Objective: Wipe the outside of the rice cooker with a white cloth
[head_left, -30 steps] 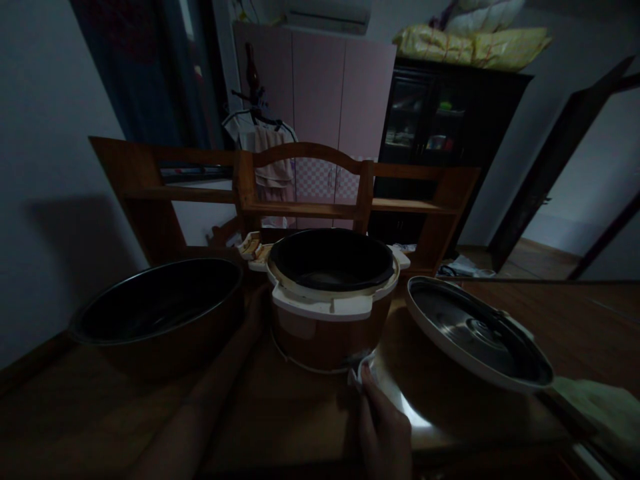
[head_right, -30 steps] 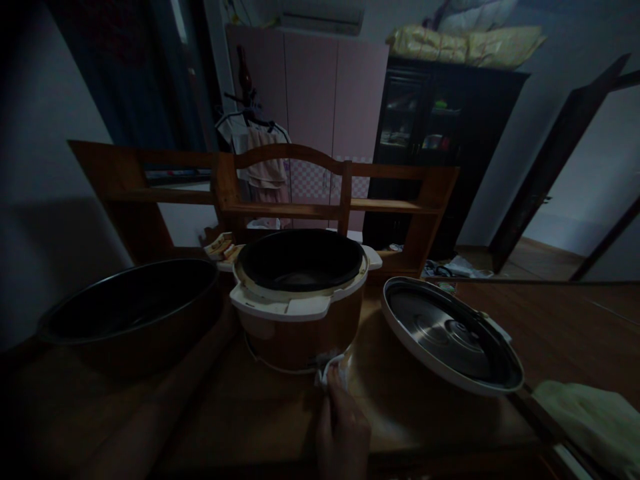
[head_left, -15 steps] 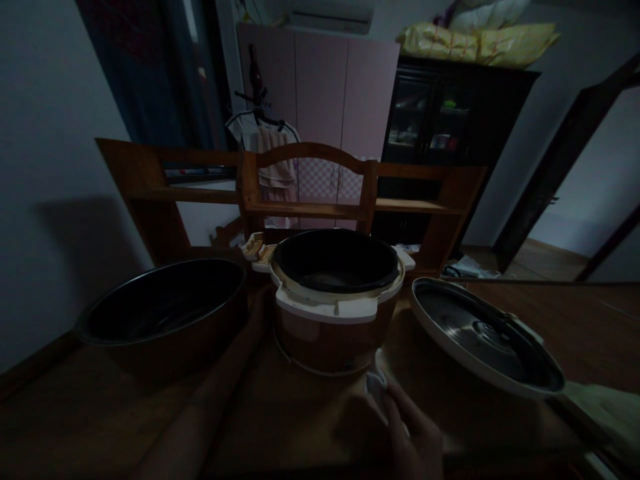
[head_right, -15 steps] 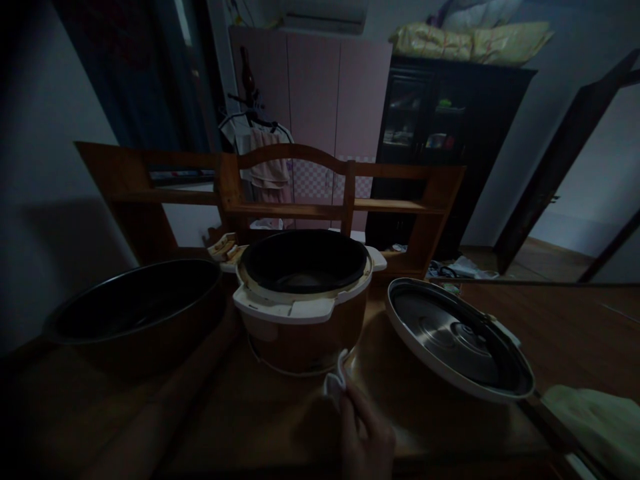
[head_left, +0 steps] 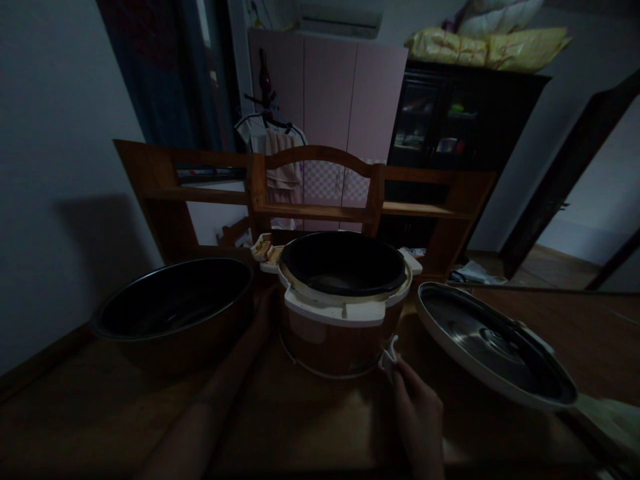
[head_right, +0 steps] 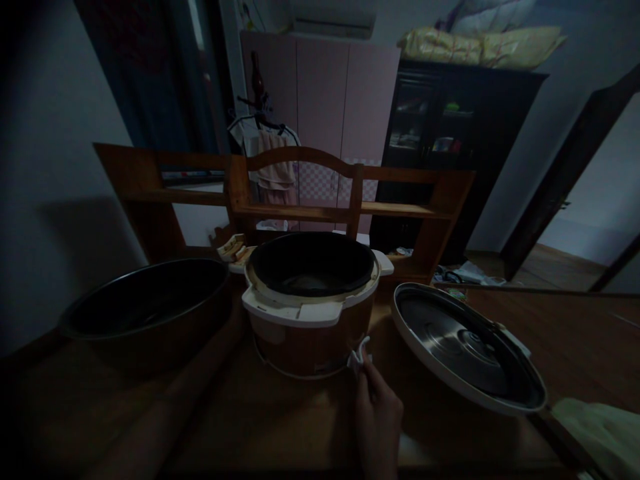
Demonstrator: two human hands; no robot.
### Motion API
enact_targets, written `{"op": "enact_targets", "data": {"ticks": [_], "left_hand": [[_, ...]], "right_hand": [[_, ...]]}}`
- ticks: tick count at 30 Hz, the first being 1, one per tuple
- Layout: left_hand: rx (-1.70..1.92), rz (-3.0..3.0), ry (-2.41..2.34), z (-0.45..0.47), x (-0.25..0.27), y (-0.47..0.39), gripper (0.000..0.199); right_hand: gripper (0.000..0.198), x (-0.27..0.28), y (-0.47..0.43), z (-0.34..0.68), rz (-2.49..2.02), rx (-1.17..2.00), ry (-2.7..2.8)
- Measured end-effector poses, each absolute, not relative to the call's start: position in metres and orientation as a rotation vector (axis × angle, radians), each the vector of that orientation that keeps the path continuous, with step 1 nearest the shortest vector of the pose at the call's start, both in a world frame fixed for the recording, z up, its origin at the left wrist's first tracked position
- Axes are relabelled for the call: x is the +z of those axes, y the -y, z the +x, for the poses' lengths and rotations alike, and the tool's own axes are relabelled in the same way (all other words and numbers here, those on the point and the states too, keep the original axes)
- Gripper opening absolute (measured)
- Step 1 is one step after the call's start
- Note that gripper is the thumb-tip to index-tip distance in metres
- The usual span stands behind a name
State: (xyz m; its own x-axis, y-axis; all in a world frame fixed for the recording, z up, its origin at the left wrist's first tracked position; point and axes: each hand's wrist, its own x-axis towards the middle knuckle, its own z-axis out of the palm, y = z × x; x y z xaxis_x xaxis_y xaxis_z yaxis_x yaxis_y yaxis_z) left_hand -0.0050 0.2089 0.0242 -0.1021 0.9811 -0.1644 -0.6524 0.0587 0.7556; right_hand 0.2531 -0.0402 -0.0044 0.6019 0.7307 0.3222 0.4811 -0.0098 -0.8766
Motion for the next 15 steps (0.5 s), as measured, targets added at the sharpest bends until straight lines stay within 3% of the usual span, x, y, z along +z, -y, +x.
{"op": "enact_targets", "data": {"ticks": [15], "left_hand": [[1.487, 0.517, -0.864, -0.008, 0.013, -0.219, 0.011]], "right_hand": [[0.052, 0.006, 0.046, 0.241, -1.611, 0.293, 1.004]]}}
